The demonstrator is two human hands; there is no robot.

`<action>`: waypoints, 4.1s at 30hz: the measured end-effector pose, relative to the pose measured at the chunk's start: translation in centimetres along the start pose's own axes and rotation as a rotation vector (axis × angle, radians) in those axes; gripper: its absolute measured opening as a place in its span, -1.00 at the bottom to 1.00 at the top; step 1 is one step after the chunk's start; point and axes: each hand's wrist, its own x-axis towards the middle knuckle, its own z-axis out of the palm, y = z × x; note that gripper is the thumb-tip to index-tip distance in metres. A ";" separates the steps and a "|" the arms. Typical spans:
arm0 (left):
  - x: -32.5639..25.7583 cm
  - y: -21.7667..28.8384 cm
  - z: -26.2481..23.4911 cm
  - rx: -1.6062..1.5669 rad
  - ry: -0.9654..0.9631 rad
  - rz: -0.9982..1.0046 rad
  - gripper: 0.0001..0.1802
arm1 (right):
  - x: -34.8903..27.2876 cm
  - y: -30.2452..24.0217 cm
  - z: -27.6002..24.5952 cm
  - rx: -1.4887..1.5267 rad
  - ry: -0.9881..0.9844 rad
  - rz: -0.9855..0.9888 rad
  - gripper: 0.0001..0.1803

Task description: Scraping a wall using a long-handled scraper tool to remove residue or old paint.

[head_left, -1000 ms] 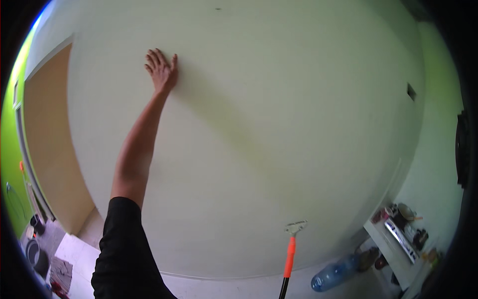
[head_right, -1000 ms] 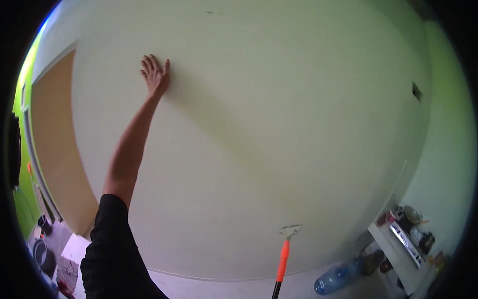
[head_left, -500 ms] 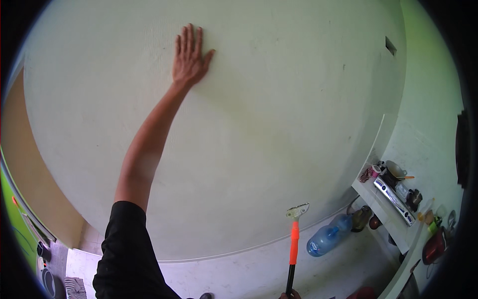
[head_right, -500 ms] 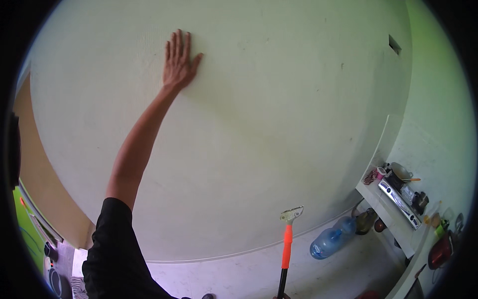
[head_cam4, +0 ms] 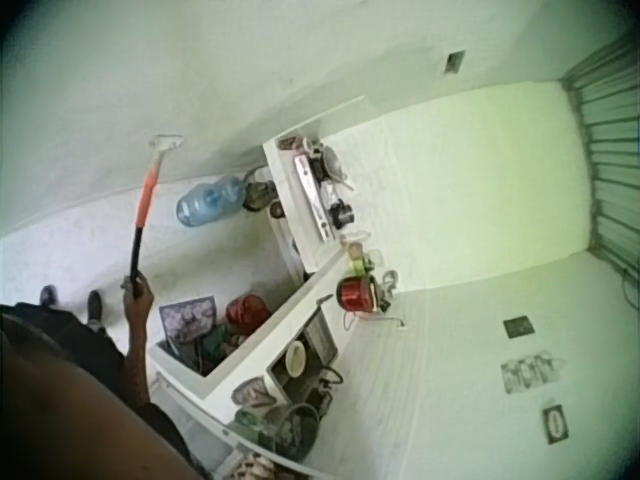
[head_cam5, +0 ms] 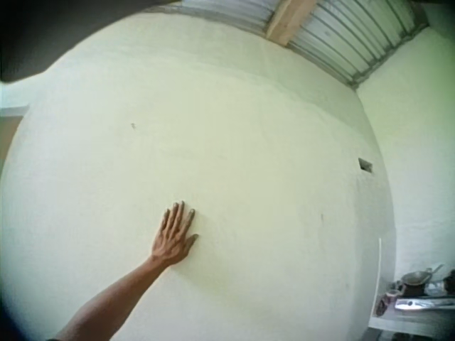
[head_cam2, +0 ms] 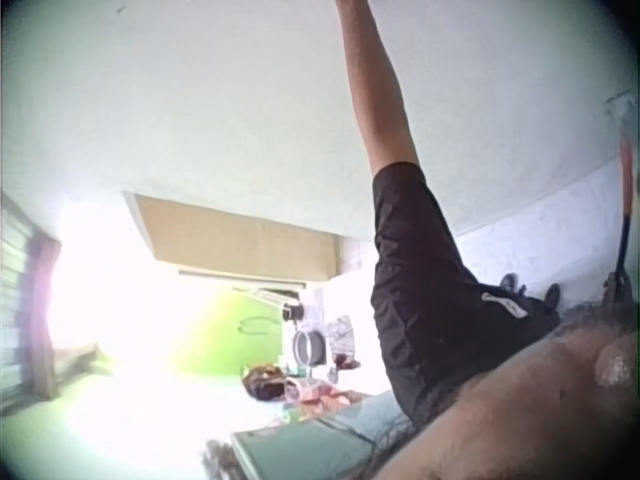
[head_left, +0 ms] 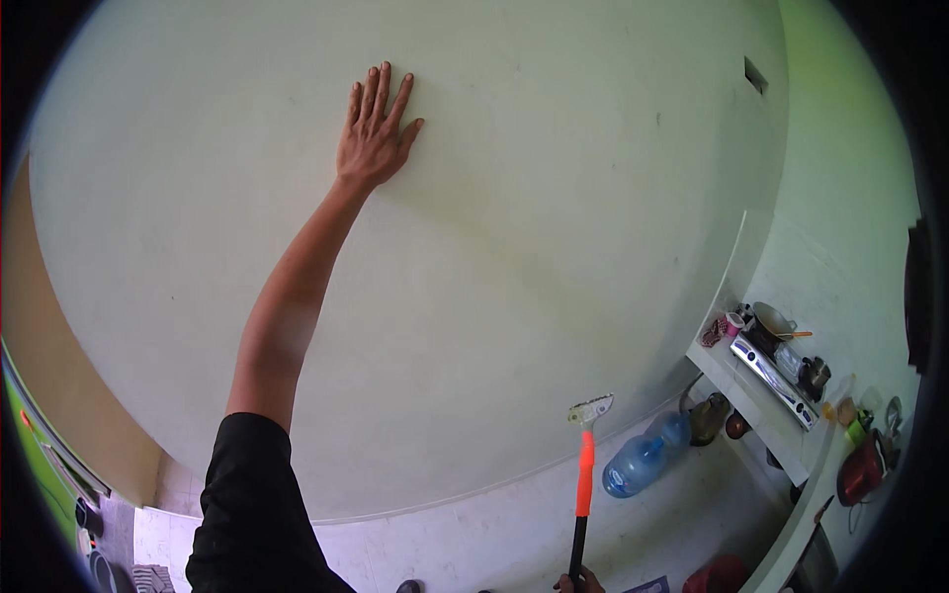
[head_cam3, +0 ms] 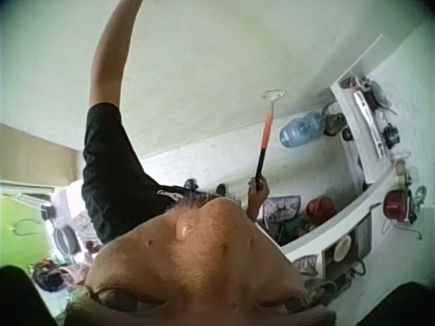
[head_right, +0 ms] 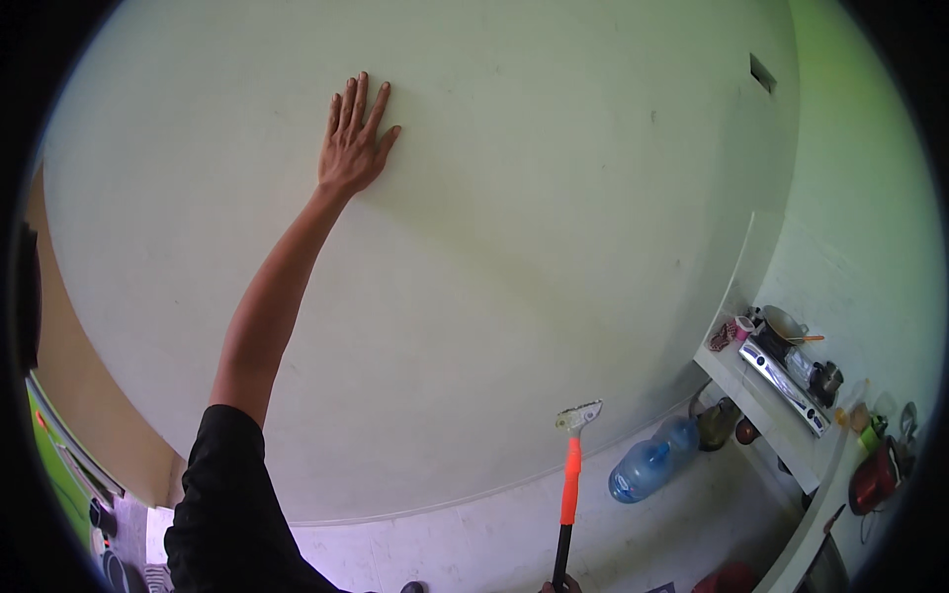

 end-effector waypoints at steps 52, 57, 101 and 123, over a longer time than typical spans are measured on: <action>-65.2 22.9 -33.8 -1.285 -1.233 -0.891 -0.66 | 8.2 -9.1 11.3 0.053 -0.399 -0.195 -0.63; -56.5 18.6 -31.0 -1.166 -0.949 -0.727 -0.62 | 7.4 -9.1 13.1 0.049 -0.577 -0.186 -0.61; -1.5 32.5 -8.8 -0.665 -0.244 0.570 -0.56 | 22.0 -19.1 -4.9 0.506 -0.942 -0.210 -0.23; -0.9 31.2 -5.3 -0.775 -0.110 0.522 -0.64 | 23.4 -16.5 -0.6 0.397 -0.654 -0.343 -0.38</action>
